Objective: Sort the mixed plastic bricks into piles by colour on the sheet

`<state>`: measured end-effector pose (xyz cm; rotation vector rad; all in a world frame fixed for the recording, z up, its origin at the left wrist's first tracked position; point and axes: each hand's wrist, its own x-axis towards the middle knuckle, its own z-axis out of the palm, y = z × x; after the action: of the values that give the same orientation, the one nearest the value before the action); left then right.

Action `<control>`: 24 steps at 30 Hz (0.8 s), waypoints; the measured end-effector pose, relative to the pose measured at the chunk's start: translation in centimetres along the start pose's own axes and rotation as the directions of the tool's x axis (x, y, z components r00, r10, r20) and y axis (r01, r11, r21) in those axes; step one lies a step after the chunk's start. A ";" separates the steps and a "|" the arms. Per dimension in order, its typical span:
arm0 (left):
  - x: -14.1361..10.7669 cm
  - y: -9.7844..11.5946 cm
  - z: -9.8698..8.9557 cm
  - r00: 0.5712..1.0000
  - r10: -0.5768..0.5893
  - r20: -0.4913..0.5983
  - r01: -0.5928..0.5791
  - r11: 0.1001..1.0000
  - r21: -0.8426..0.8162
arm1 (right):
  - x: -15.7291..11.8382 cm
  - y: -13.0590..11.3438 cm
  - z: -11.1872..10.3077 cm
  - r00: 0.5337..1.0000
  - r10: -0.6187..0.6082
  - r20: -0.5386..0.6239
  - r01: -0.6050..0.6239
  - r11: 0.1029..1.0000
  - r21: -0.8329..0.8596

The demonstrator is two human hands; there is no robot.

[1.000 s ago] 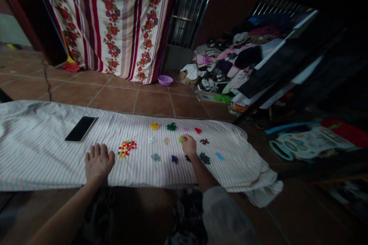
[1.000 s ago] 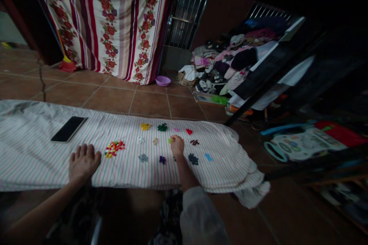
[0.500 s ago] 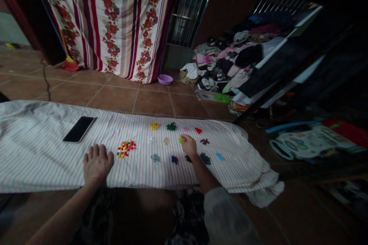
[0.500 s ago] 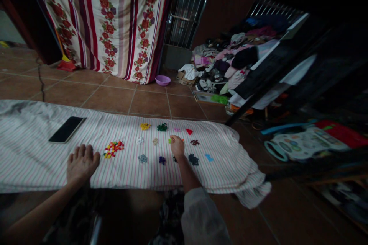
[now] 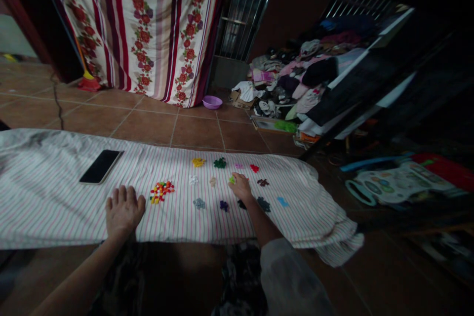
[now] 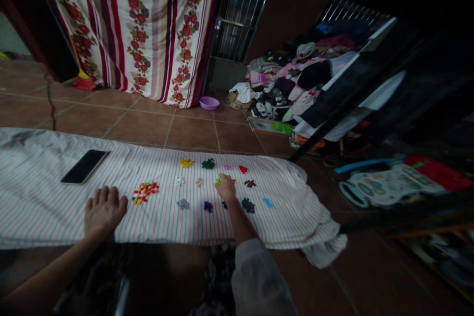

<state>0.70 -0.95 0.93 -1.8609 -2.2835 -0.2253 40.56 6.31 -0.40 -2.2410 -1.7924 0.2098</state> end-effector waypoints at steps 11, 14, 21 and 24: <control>0.0 0.0 0.2 1.000 -0.019 0.008 0.019 1.000 -0.016 | -0.2 -0.3 0.7 0.996 -0.085 -0.020 0.087 0.993 0.083; 0.0 0.0 0.2 1.000 -0.021 0.000 0.021 1.000 -0.016 | -0.4 -0.5 0.5 0.997 -0.069 -0.039 0.073 0.993 0.095; 0.0 0.2 -0.2 1.000 -0.024 0.003 0.024 0.999 -0.030 | -0.7 -1.4 0.1 0.995 -0.059 -0.078 0.067 0.991 0.114; -0.1 0.2 -0.5 1.000 -0.018 0.001 0.019 0.999 -0.036 | -0.6 -1.4 0.2 0.995 -0.057 -0.086 0.067 0.991 0.120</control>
<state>0.98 -1.12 1.40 -1.8578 -2.3129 -0.2703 39.02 6.04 -0.21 -2.0761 -1.7541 0.2054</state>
